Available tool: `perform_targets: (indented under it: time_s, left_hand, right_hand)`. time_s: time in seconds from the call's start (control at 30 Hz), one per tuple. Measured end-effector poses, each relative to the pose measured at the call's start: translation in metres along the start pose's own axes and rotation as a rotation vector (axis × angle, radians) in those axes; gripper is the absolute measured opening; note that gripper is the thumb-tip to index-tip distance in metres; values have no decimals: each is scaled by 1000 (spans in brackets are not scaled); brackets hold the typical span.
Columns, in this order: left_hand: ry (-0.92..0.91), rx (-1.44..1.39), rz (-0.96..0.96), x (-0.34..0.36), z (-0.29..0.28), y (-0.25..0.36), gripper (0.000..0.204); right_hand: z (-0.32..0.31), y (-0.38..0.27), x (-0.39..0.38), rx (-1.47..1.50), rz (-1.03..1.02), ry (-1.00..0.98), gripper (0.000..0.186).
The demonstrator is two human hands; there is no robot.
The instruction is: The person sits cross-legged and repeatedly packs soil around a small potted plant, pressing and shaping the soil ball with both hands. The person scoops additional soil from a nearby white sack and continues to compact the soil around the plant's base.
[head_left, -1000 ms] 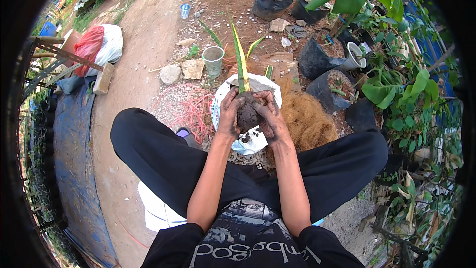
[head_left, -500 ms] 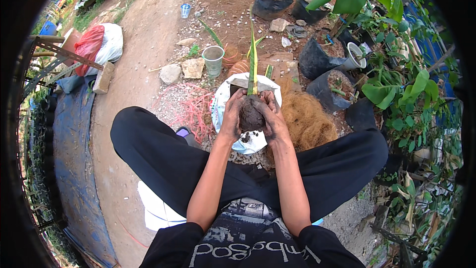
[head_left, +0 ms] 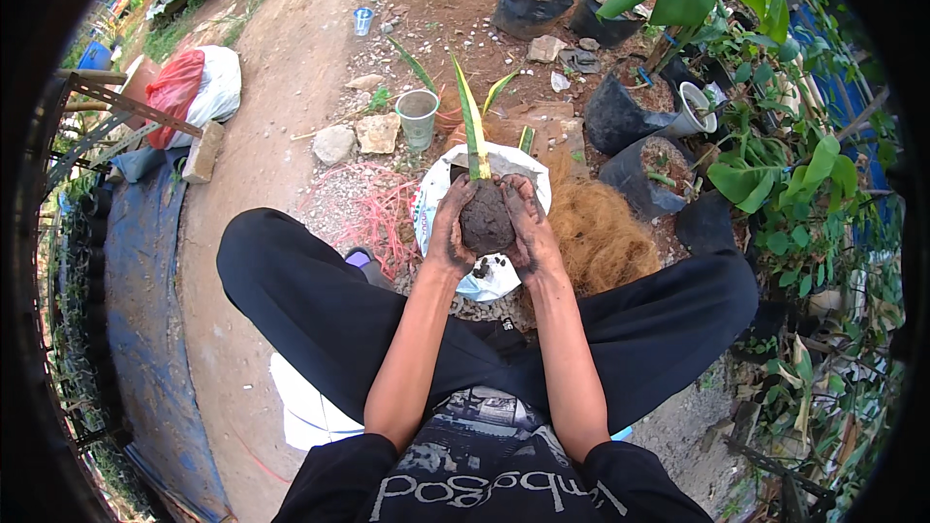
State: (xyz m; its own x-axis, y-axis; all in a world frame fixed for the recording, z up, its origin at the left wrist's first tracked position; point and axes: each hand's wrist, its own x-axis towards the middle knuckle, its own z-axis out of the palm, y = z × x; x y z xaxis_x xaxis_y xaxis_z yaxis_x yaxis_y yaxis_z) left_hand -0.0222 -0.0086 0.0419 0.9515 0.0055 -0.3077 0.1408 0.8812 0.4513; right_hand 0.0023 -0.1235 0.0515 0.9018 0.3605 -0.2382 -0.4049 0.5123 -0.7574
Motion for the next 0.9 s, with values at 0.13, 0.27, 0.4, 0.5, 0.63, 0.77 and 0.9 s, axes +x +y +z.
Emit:
perform_targets:
  time_s: [0.13, 0.27, 0.4, 0.5, 0.63, 0.77, 0.9]
  left_hand:
    - [8, -45, -6, -2, 0, 0, 35]
    - [-52, -73, -42, -4, 1, 3, 36]
    - [-96, -94, -76, -4, 1, 4, 39]
    - [-39, -48, -42, -7, 1, 4, 41]
    - [-49, -22, -47, -4, 0, 3, 39]
    - [-41, -4, -15, 0, 1, 4, 34]
    - [17, 238, 146, -1, 6, -10, 16]
  right_hand:
    - [-3, 1, 0, 167, 101, 34, 21]
    - [8, -2, -4, -64, -103, 11, 29]
    - [16, -5, -9, -10, -87, 149, 33]
    - [17, -5, -11, 171, 23, 80, 35]
    - [12, -3, -8, -88, -67, 138, 40]
    - [11, -4, -1, -183, -127, 214, 47]
    - [15, -4, 1, -171, -330, 218, 55]
